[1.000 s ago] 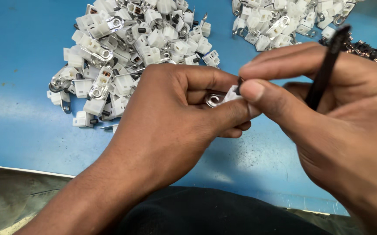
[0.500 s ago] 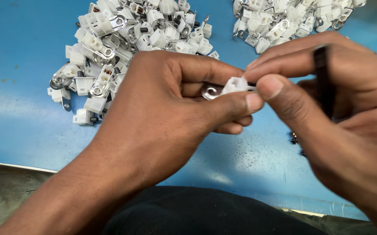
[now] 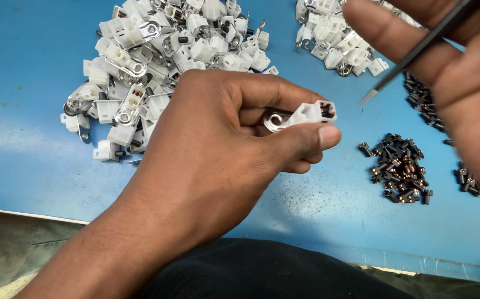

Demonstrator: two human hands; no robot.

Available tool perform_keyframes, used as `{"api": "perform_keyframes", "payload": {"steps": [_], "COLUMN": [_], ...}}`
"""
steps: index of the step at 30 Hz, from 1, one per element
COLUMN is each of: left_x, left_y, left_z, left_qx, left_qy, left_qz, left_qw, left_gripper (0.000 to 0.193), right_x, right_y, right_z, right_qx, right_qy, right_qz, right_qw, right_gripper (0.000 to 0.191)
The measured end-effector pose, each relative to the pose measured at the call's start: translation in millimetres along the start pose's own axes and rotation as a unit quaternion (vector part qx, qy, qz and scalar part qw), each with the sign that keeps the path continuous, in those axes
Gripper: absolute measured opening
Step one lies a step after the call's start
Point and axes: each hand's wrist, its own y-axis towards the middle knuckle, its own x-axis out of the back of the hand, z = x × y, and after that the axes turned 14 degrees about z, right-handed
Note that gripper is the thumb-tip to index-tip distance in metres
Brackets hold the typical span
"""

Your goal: The person repeatedly picks white plastic electrical connectors and small metal pins from piles on a blue workbench. Using a small screwdriver, they insert each pin into a connector and place the assembled unit into a growing pile. The process continues throughout the clip with consistent hand movements and tool use.

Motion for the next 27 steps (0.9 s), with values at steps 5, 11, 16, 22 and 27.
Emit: {"api": "perform_keyframes", "payload": {"steps": [5,11,16,22,27], "left_x": [1,1,3,1,-7], "left_y": [-1,0,3,3,4], "left_z": [-5,-5,-8,-15,-13], "left_qx": [0.019,-0.009,-0.028,-0.022,0.058], "left_qy": [0.028,-0.011,0.017,0.048,0.047], "left_qz": [-0.009,-0.017,-0.014,-0.033,-0.043], "left_qw": [0.999,1.0,0.999,0.998,0.996], "left_gripper": [0.028,0.028,0.025,0.024,0.023], "right_x": [-22,-22,-26,-48,-56], "right_y": [-11,-19,-12,-6,-14], "right_z": [2,-6,-4,24,30], "right_qx": [0.066,0.064,0.06,0.044,-0.02], "right_qy": [0.033,0.005,-0.003,-0.037,0.105], "right_qz": [0.004,0.0,-0.021,-0.105,-0.136], "right_qw": [0.997,0.998,0.998,0.993,0.985], "right_gripper": [0.052,0.053,0.053,0.051,0.05]}}
